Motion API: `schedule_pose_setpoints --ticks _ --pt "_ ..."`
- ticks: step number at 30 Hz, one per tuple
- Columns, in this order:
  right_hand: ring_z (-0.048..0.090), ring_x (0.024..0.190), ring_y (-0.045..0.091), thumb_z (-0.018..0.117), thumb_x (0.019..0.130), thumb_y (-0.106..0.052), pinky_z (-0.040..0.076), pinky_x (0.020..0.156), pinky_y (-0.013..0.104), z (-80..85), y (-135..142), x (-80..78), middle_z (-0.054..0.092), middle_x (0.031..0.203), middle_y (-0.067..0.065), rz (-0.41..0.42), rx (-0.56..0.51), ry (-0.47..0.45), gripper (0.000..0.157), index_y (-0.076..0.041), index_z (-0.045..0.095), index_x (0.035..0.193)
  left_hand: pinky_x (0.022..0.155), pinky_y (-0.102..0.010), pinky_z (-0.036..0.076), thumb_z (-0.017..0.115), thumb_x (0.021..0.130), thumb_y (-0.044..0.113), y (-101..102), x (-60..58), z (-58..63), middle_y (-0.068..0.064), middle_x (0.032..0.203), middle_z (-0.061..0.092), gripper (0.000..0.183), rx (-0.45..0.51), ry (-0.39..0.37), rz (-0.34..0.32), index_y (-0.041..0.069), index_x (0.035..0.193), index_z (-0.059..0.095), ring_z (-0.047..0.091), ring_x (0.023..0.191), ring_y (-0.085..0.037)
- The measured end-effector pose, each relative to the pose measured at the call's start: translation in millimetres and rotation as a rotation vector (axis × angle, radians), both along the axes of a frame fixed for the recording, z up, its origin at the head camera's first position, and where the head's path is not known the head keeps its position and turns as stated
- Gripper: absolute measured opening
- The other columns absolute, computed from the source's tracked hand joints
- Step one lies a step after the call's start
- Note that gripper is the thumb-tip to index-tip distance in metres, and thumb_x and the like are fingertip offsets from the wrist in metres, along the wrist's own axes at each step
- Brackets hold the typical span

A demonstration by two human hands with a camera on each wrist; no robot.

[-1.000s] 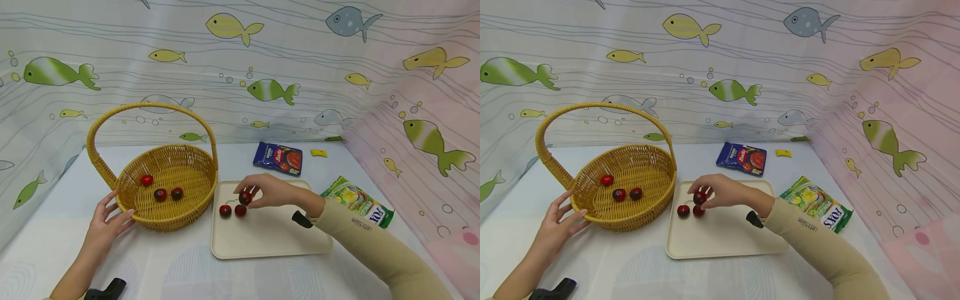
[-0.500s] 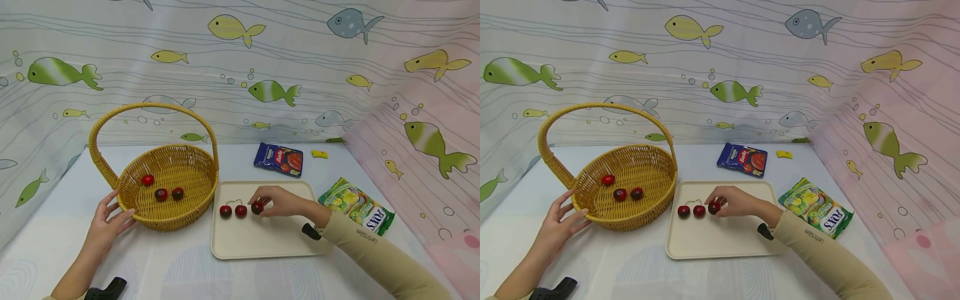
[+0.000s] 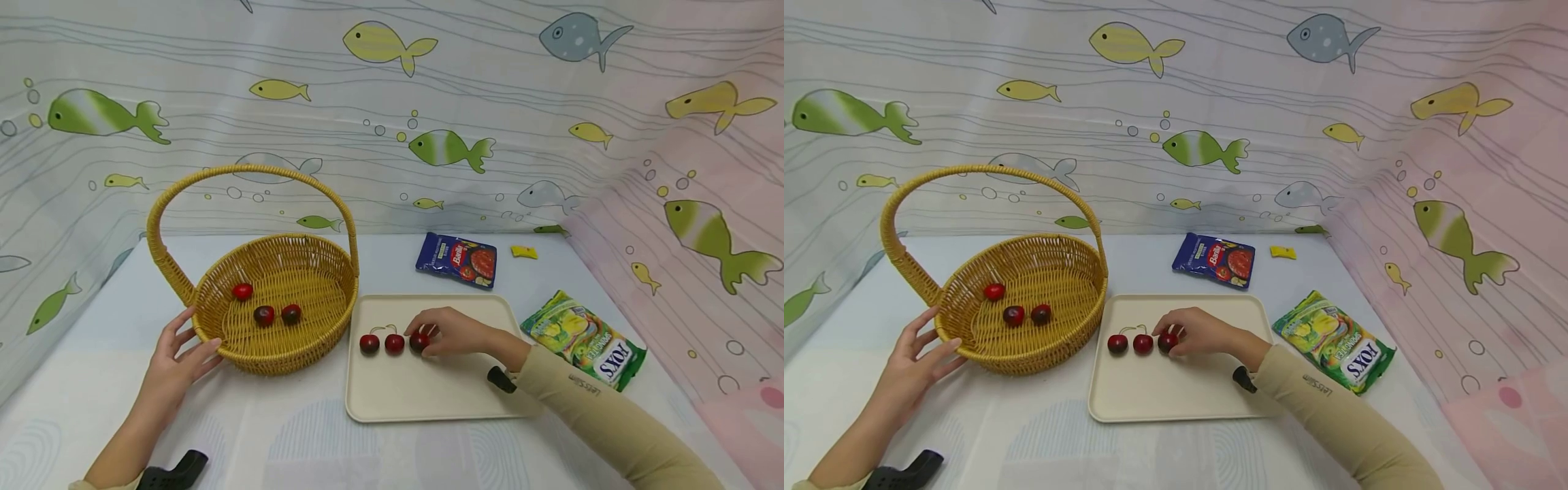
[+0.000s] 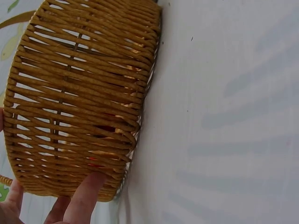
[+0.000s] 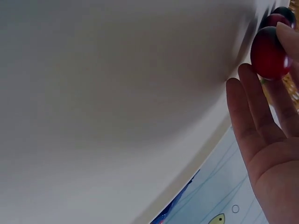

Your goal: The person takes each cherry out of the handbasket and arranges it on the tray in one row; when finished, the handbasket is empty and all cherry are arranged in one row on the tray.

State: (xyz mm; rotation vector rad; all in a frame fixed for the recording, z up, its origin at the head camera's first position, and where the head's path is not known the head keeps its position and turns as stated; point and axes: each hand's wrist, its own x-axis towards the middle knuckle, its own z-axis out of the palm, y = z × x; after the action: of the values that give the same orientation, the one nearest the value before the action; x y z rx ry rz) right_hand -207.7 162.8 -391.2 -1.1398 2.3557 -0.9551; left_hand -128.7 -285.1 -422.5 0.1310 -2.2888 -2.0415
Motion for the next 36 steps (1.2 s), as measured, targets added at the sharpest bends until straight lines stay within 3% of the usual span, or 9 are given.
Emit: schedule_pose_setpoints --ticks 7,16,23,28,36 --pt "0.058 0.095 0.021 0.073 0.076 0.001 0.051 0.083 0.030 1.3 -1.1 1.4 0.061 0.111 0.009 -0.022 0.005 0.007 0.040 -0.003 0.061 0.114 0.071 -0.020 0.053 0.062 0.091 0.020 -2.9 -3.9 -5.2 -0.031 0.140 0.007 0.076 -0.031 0.029 -0.009 0.034 0.147 0.014 0.047 0.097 0.005" --pt "0.059 0.097 0.023 0.073 0.077 -0.001 0.051 0.084 0.033 10.1 4.5 -2.1 0.059 0.113 0.009 -0.021 0.020 0.032 0.041 -0.004 0.060 0.116 0.070 -0.015 0.052 0.060 0.092 0.015 10.2 0.5 16.0 -0.030 0.141 0.006 0.078 -0.028 -0.001 -0.010 0.029 0.149 0.009 0.047 0.093 0.007" --pt "0.060 0.098 0.029 0.071 0.079 -0.001 0.051 0.083 0.040 28.7 8.9 -6.2 0.059 0.113 0.013 0.000 -0.010 0.058 0.037 -0.001 0.060 0.114 0.071 -0.016 0.052 0.061 0.091 0.016 5.8 -1.1 9.5 -0.027 0.142 0.006 0.077 -0.006 -0.020 -0.004 0.033 0.148 0.012 0.048 0.095 0.008" --pt "0.059 0.101 0.033 0.071 0.079 -0.001 0.050 0.085 0.045 38.3 2.0 -9.7 0.059 0.114 0.015 0.002 -0.032 0.037 0.037 -0.004 0.060 0.114 0.070 -0.017 0.052 0.060 0.092 0.014 7.5 3.5 10.2 -0.029 0.141 0.005 0.077 0.015 -0.007 -0.003 0.028 0.149 0.010 0.048 0.093 0.007" --pt "0.059 0.100 0.025 0.073 0.080 -0.006 0.050 0.086 0.042 53.4 -25.9 -16.8 0.060 0.112 0.002 0.019 -0.080 0.067 0.035 -0.008 0.062 0.113 0.068 -0.016 0.052 0.059 0.092 0.013 13.7 9.0 15.7 -0.031 0.140 0.005 0.077 0.012 -0.014 0.025 0.028 0.149 0.010 0.049 0.089 0.009"
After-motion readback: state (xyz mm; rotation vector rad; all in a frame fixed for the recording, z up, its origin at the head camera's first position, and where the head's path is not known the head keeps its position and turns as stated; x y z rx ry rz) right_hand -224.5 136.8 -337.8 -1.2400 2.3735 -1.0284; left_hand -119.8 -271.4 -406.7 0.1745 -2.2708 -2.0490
